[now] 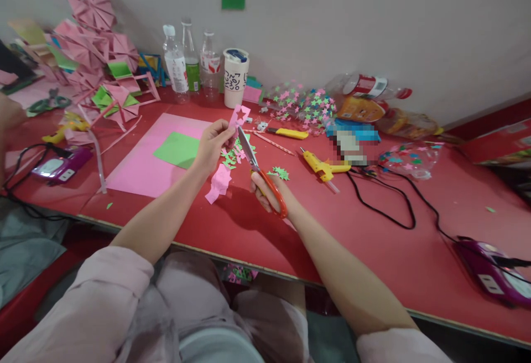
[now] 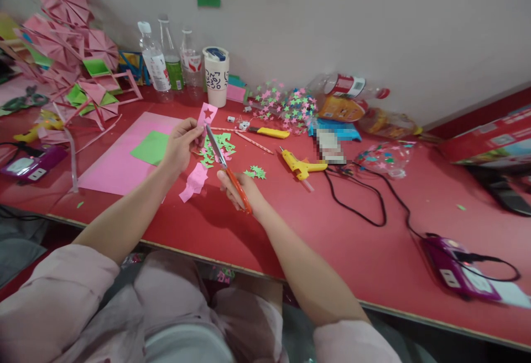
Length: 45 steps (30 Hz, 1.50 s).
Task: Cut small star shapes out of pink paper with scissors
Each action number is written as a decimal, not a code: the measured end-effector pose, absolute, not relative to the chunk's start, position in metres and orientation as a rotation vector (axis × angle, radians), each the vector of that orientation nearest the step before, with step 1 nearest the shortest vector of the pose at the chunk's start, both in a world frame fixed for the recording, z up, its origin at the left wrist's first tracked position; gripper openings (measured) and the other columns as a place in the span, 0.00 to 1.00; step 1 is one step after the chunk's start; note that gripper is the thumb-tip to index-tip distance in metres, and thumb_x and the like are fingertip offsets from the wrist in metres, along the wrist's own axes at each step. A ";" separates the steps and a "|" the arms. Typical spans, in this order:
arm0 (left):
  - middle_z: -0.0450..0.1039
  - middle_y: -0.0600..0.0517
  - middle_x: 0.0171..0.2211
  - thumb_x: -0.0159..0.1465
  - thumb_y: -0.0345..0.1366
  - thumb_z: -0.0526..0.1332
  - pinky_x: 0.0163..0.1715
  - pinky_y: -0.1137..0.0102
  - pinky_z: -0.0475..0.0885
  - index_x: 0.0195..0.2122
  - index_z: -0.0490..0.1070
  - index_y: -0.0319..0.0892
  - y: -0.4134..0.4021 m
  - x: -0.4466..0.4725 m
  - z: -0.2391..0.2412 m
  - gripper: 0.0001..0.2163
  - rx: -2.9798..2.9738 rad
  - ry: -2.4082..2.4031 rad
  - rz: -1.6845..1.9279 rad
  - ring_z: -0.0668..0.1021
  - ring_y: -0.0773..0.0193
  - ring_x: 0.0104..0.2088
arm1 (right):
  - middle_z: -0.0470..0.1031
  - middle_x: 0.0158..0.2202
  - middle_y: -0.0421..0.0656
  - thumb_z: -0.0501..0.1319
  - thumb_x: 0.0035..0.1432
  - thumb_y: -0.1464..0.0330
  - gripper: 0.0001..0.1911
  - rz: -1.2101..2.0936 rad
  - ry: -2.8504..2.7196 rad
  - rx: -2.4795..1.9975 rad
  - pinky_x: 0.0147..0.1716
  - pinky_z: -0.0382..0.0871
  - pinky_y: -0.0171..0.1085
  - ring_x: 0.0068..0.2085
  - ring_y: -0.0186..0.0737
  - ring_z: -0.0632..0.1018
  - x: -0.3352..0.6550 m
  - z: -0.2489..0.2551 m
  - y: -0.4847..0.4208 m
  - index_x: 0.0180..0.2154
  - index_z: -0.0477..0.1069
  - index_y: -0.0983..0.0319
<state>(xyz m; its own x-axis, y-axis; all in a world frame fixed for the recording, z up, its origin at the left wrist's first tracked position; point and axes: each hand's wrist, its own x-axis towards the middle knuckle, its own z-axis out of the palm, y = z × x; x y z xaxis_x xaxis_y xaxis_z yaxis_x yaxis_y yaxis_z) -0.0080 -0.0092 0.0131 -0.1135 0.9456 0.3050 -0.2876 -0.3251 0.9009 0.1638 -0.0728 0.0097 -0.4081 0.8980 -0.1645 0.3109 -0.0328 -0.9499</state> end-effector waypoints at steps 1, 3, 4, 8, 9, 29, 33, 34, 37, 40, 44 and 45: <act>0.62 0.58 0.17 0.58 0.29 0.59 0.17 0.79 0.58 0.21 0.63 0.40 -0.009 -0.008 0.013 0.10 1.159 0.846 1.619 0.65 0.78 0.17 | 0.55 0.09 0.31 0.51 0.60 0.50 0.23 1.444 -1.709 -1.295 0.11 0.55 0.29 0.10 0.27 0.58 0.162 0.011 -0.074 0.24 0.60 0.61; 0.62 0.58 0.17 0.58 0.29 0.59 0.17 0.79 0.57 0.21 0.63 0.40 -0.009 -0.007 0.012 0.10 1.145 0.839 1.611 0.65 0.78 0.17 | 0.55 0.09 0.31 0.52 0.59 0.49 0.23 1.431 -1.696 -1.326 0.11 0.54 0.28 0.09 0.26 0.58 0.160 0.011 -0.076 0.23 0.60 0.61; 0.62 0.58 0.17 0.58 0.29 0.59 0.17 0.78 0.57 0.21 0.63 0.40 -0.009 -0.007 0.012 0.10 1.138 0.837 1.607 0.65 0.78 0.17 | 0.55 0.08 0.31 0.53 0.58 0.49 0.23 1.427 -1.689 -1.339 0.10 0.54 0.28 0.09 0.26 0.58 0.159 0.011 -0.076 0.23 0.59 0.60; 0.62 0.58 0.17 0.58 0.30 0.59 0.16 0.78 0.56 0.21 0.63 0.40 -0.008 -0.008 0.010 0.09 1.124 0.825 1.599 0.65 0.78 0.17 | 0.54 0.08 0.30 0.54 0.57 0.48 0.23 1.419 -1.672 -1.365 0.10 0.54 0.28 0.09 0.27 0.59 0.158 0.010 -0.076 0.23 0.59 0.60; 0.62 0.58 0.18 0.58 0.30 0.59 0.16 0.78 0.56 0.21 0.63 0.40 -0.008 -0.008 0.010 0.09 1.122 0.817 1.598 0.65 0.78 0.17 | 0.54 0.08 0.30 0.54 0.57 0.48 0.23 1.416 -1.673 -1.371 0.10 0.55 0.28 0.09 0.27 0.59 0.158 0.010 -0.076 0.23 0.59 0.60; 0.62 0.59 0.19 0.59 0.31 0.60 0.18 0.79 0.57 0.21 0.61 0.40 -0.007 -0.009 0.009 0.10 1.137 0.824 1.533 0.65 0.78 0.18 | 0.54 0.08 0.30 0.53 0.57 0.47 0.24 1.376 -1.682 -1.379 0.10 0.52 0.29 0.09 0.27 0.57 0.160 0.007 -0.072 0.23 0.58 0.60; 0.62 0.59 0.18 0.58 0.31 0.60 0.17 0.78 0.58 0.21 0.62 0.41 -0.006 -0.011 0.011 0.10 1.146 0.796 1.546 0.65 0.78 0.17 | 0.53 0.08 0.30 0.54 0.56 0.47 0.24 1.393 -1.696 -1.382 0.10 0.51 0.30 0.08 0.27 0.57 0.161 0.009 -0.070 0.22 0.56 0.59; 0.61 0.59 0.17 0.57 0.31 0.60 0.17 0.78 0.59 0.21 0.62 0.41 -0.006 -0.012 0.012 0.10 1.146 0.793 1.546 0.65 0.78 0.17 | 0.53 0.08 0.30 0.54 0.56 0.47 0.24 1.395 -1.698 -1.385 0.09 0.51 0.30 0.09 0.27 0.56 0.162 0.010 -0.070 0.22 0.56 0.59; 0.61 0.59 0.16 0.56 0.32 0.61 0.17 0.78 0.60 0.20 0.62 0.41 -0.006 -0.015 0.013 0.10 1.118 0.826 1.541 0.65 0.77 0.17 | 0.53 0.08 0.30 0.55 0.56 0.47 0.24 1.404 -1.691 -1.404 0.09 0.51 0.30 0.08 0.27 0.56 0.163 0.013 -0.069 0.22 0.57 0.59; 0.61 0.59 0.16 0.56 0.33 0.61 0.17 0.79 0.60 0.20 0.63 0.41 -0.005 -0.018 0.014 0.09 1.050 0.849 1.535 0.66 0.77 0.16 | 0.53 0.08 0.31 0.55 0.56 0.47 0.24 1.405 -1.697 -1.402 0.09 0.51 0.30 0.08 0.27 0.57 0.163 0.014 -0.069 0.22 0.57 0.59; 0.63 0.58 0.17 0.55 0.33 0.62 0.17 0.80 0.61 0.21 0.64 0.41 -0.002 -0.021 0.013 0.09 0.882 0.792 1.535 0.66 0.78 0.17 | 0.53 0.08 0.30 0.55 0.54 0.45 0.26 1.396 -1.703 -1.379 0.09 0.51 0.29 0.09 0.27 0.57 0.162 0.012 -0.069 0.22 0.56 0.59; 0.64 0.57 0.17 0.55 0.34 0.62 0.17 0.80 0.62 0.21 0.64 0.41 -0.001 -0.020 0.013 0.08 0.822 0.773 1.523 0.67 0.78 0.18 | 0.53 0.08 0.30 0.55 0.54 0.44 0.26 1.390 -1.701 -1.371 0.10 0.51 0.29 0.09 0.27 0.57 0.162 0.010 -0.069 0.22 0.55 0.59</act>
